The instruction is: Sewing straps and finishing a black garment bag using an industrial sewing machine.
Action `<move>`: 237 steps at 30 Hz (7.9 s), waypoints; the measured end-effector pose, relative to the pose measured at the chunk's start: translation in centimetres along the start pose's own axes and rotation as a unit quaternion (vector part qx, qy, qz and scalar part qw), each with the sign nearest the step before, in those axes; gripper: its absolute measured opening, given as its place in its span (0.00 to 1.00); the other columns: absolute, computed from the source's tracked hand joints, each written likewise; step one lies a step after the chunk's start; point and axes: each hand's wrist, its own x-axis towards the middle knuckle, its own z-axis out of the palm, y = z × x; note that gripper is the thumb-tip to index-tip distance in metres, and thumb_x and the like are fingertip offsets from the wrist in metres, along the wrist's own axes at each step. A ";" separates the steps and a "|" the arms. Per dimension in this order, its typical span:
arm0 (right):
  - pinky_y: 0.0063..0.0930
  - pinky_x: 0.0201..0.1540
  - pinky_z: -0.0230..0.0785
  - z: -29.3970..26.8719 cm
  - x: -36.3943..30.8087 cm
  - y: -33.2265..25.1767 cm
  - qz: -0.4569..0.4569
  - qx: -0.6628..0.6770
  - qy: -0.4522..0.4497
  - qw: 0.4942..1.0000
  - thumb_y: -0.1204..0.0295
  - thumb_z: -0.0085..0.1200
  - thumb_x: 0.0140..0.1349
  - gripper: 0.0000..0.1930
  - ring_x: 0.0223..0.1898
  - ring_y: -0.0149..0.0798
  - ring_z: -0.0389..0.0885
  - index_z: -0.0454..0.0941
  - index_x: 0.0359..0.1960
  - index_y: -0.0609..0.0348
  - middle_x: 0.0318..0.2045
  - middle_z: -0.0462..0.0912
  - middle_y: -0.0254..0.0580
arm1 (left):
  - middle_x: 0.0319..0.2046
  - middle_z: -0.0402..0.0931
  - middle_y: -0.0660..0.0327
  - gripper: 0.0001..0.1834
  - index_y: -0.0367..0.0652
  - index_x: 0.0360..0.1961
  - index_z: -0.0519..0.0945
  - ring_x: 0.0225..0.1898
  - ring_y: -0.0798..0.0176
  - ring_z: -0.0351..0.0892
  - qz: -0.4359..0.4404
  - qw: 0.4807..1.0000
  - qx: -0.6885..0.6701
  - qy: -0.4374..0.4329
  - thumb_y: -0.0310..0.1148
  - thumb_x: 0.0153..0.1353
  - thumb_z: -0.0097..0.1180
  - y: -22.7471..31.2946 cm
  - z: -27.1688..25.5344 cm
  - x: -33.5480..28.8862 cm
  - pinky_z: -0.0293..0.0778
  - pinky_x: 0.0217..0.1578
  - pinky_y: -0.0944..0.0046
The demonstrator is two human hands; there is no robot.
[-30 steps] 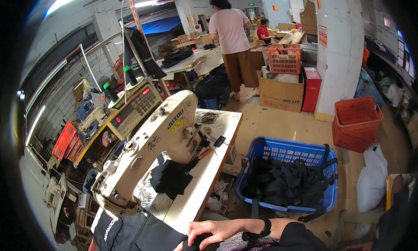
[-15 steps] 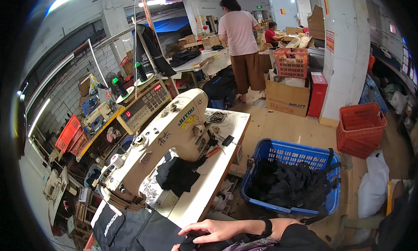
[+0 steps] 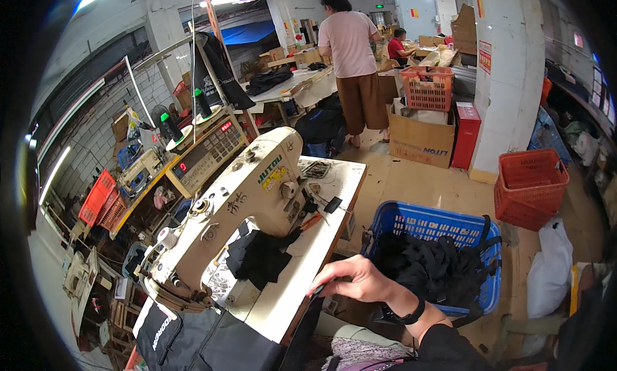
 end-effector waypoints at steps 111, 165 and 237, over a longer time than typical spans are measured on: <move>0.34 0.45 0.60 19.5 4.2 17.3 0.108 -0.175 -0.176 0.963 0.74 0.59 0.56 0.07 0.34 0.44 0.72 0.74 0.32 0.63 0.28 0.74 0.42 | 0.33 0.79 0.58 0.10 0.38 0.35 0.80 0.39 0.57 0.73 0.015 0.885 0.402 0.234 0.27 0.50 0.66 -9.0 -6.8 13.3 0.66 0.41 0.62; 0.34 0.49 0.63 20.6 2.4 20.1 0.004 -0.161 -0.158 0.974 0.71 0.52 0.63 0.06 0.36 0.43 0.78 0.75 0.36 0.61 0.30 0.80 0.44 | 0.34 0.80 0.56 0.06 0.42 0.37 0.82 0.38 0.52 0.75 0.090 0.854 0.419 0.294 0.27 0.57 0.61 -10.9 -6.6 12.6 0.68 0.43 0.57; 0.22 0.34 0.65 18.5 4.2 17.1 0.178 -0.075 -0.203 0.960 0.75 0.66 0.52 0.08 0.32 0.28 0.71 0.79 0.32 0.59 0.28 0.75 0.32 | 0.33 0.81 0.62 0.11 0.36 0.40 0.82 0.36 0.69 0.75 -0.117 0.932 0.242 0.244 0.26 0.55 0.65 -7.0 -6.5 13.1 0.71 0.41 0.70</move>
